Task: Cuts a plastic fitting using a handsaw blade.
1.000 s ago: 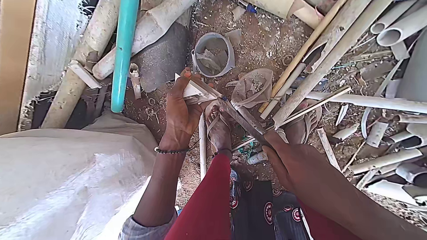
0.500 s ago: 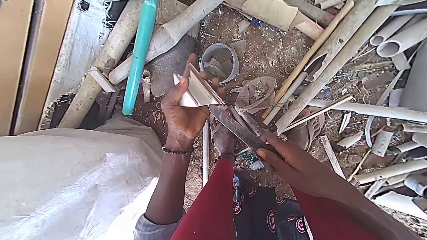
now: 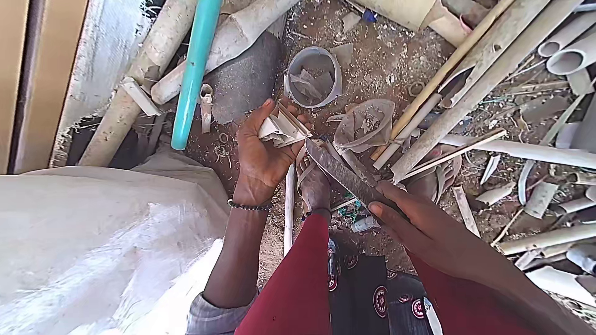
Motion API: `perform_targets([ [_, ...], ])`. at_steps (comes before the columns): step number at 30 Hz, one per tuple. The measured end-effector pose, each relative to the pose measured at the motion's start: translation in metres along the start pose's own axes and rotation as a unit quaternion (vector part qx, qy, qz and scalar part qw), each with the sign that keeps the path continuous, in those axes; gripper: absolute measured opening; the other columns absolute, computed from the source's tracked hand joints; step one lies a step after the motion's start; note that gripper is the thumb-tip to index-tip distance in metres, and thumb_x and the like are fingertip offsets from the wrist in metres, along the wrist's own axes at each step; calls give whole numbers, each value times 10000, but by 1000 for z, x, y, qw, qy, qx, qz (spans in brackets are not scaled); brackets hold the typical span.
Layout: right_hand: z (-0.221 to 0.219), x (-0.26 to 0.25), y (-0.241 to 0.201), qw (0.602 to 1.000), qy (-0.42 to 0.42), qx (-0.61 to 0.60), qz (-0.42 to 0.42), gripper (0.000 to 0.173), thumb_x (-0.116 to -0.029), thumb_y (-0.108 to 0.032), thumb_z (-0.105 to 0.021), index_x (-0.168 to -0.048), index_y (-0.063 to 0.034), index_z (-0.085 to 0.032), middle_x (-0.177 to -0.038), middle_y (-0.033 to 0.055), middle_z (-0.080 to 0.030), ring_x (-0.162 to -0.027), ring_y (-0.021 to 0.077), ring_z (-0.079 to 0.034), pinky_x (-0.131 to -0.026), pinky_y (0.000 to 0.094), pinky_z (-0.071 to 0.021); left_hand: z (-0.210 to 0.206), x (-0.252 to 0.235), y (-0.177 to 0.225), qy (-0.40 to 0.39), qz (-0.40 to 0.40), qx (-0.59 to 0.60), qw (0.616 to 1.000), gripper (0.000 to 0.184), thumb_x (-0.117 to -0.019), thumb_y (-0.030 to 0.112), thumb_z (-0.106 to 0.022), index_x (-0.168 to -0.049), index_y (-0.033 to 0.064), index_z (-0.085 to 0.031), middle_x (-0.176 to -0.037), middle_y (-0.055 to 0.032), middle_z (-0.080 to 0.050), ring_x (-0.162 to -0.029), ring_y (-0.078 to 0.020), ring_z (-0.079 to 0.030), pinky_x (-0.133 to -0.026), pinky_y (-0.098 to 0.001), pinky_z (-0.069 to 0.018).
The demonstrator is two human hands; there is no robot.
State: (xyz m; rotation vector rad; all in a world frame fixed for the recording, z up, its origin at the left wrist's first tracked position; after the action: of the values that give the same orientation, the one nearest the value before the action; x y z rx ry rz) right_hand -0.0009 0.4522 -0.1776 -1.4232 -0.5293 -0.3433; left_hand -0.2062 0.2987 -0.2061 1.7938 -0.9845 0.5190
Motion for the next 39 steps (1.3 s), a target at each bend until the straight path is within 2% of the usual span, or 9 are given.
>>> perform_targets([
  [3,0,0,0,1000,-2,4,-13,325,-1093,-457,-382,-1105,-183,-556,-652,-88,-444,-491,3,-451,-443,177,-396,0,0,0,9,1,-9,1000,447,-1055,427,-473,-1417,173,-538,-1134,-27,-677,-947,-135,-715,-788,-312,-624],
  [14,1,5,-3,999,21,39,-3,364,-1090,-477,-363,-1112,-184,-578,-649,-105,-452,-505,-10,-457,-450,177,-393,6,0,-1,-3,5,-6,1000,447,-1071,430,-441,-1415,165,-545,-1166,-26,-680,-937,-129,-718,-783,-300,-623],
  [16,1,6,-4,996,43,82,13,374,-1094,-459,-355,-1119,-166,-586,-648,-99,-454,-516,-5,-464,-464,176,-399,6,0,-2,11,7,-15,1000,437,-1070,412,-448,-1418,165,-540,-1150,-21,-681,-933,-124,-717,-793,-300,-620],
  [20,6,9,-12,940,155,302,42,368,-1077,-370,-351,-1091,-128,-628,-577,-28,-487,-499,154,-548,-445,316,-424,5,2,-4,71,4,-44,997,367,-1054,379,-508,-1355,180,-572,-1146,-31,-685,-983,-155,-719,-820,-339,-624],
  [23,9,9,-13,921,163,353,29,359,-1071,-353,-357,-1092,-120,-630,-568,6,-514,-507,226,-593,-446,372,-452,6,3,-7,95,-4,-46,994,353,-1033,379,-566,-1336,198,-568,-1182,-39,-670,-1036,-188,-708,-854,-380,-619],
  [27,8,6,-9,946,118,301,-1,343,-1085,-390,-339,-1059,-151,-583,-592,-34,-472,-527,154,-552,-471,321,-424,6,3,-9,94,-3,-41,995,358,-1028,396,-573,-1324,195,-570,-1178,-40,-670,-1032,-193,-710,-862,-391,-620],
  [31,8,7,-3,974,83,212,-7,359,-1084,-421,-348,-1096,-157,-592,-624,-70,-451,-537,66,-497,-483,250,-399,5,3,-7,86,-6,-55,995,362,-1041,404,-550,-1328,186,-587,-1156,-26,-688,-1025,-171,-714,-863,-372,-617],
  [35,9,6,5,997,9,67,-36,342,-1090,-433,-381,-1126,-166,-592,-652,-91,-456,-516,-11,-464,-470,168,-400,5,3,-9,73,-4,-56,996,366,-1049,396,-532,-1344,183,-580,-1155,-32,-684,-1007,-164,-712,-851,-359,-616],
  [39,7,2,11,992,-75,-58,-82,317,-1084,-448,-402,-1044,-186,-577,-626,-75,-456,-449,15,-447,-401,183,-393,3,3,-13,65,-1,-52,997,360,-1051,391,-526,-1340,184,-581,-1146,-32,-688,-974,-161,-719,-808,-349,-625],
])
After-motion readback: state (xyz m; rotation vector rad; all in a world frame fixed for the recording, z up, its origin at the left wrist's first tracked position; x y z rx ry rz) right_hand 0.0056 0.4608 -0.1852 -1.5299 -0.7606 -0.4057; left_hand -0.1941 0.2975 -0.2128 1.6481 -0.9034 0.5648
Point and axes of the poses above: each hand's wrist, its own x-axis away from the middle knuckle, its own z-axis out of the back of the hand, y = z × x, the point moved 5 cm from there along -x, towards the middle knuckle
